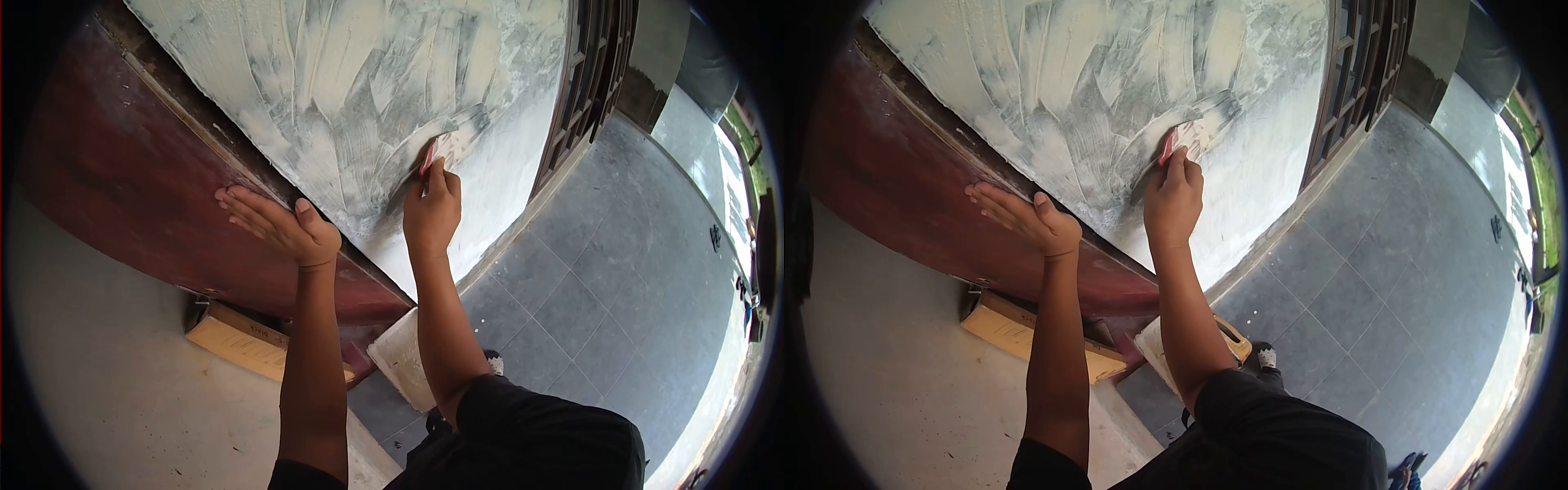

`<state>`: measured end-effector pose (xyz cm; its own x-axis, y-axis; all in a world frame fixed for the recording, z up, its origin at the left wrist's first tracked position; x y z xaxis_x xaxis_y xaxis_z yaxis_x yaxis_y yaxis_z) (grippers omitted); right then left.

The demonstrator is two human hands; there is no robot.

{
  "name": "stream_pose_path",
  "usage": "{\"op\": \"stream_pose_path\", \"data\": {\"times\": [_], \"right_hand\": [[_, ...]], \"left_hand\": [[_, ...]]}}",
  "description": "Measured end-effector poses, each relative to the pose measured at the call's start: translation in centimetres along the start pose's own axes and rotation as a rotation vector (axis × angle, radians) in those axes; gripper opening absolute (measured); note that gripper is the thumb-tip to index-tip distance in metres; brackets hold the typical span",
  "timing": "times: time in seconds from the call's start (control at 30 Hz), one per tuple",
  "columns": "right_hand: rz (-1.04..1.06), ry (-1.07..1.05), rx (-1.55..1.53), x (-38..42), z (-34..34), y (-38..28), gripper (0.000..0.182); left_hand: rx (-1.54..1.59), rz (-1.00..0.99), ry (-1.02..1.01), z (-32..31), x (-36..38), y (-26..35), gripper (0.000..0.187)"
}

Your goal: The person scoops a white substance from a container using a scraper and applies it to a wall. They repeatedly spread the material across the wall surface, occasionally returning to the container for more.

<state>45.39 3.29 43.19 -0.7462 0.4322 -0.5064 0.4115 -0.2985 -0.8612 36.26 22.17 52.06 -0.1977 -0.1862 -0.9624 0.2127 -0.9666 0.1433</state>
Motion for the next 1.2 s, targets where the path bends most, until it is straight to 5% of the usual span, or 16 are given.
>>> {"op": "stream_pose_path", "data": {"times": [0.53, 0.7, 0.77, 0.83, 1.07, 1.17, 1.2], "right_hand": [[0.190, -0.335, -0.082, 14.4, -1.3, -5.0, 0.043], [-0.178, -0.472, -0.305, 10.9, 4.7, -1.6, 0.029], [-0.641, -0.534, -0.653, 9.3, 6.3, 2.2, 0.024], [-0.880, -0.491, -0.922, 7.4, 8.2, 3.0, 0.026], [-0.999, -0.605, -0.941, 3.7, 12.4, 4.0, 0.033], [-1.049, -0.650, -0.949, 2.6, 12.7, 5.5, 0.031], [-1.071, -0.672, -0.964, 2.4, 12.5, 6.2, 0.030]], "left_hand": [[0.055, 0.005, -0.084, 0.2, 0.2, -0.3, 0.093], [0.318, -0.023, -0.260, 2.5, -0.1, -0.7, 0.086], [0.382, -0.037, -0.209, 4.1, 0.1, -1.1, 0.076], [0.487, 0.018, -0.298, 5.2, 1.9, -1.2, 0.066], [0.440, 0.392, -0.353, 7.6, 10.9, 0.2, 0.052], [0.387, 0.654, -0.413, 8.0, 15.3, 2.5, 0.044], [0.502, 0.888, -0.537, 7.2, 17.6, 3.5, 0.040]]}}
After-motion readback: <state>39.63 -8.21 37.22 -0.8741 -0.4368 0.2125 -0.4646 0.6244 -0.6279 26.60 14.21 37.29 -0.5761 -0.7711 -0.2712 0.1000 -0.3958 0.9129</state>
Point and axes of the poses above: each hand's wrist, its own x-axis away from the middle knuckle, its own z-axis out of the back of the hand, y = z × x, the point moved 7 cm from there along -x, towards the middle knuckle, and after that the axes turned 12 degrees about -x, right-handed, at the moved point
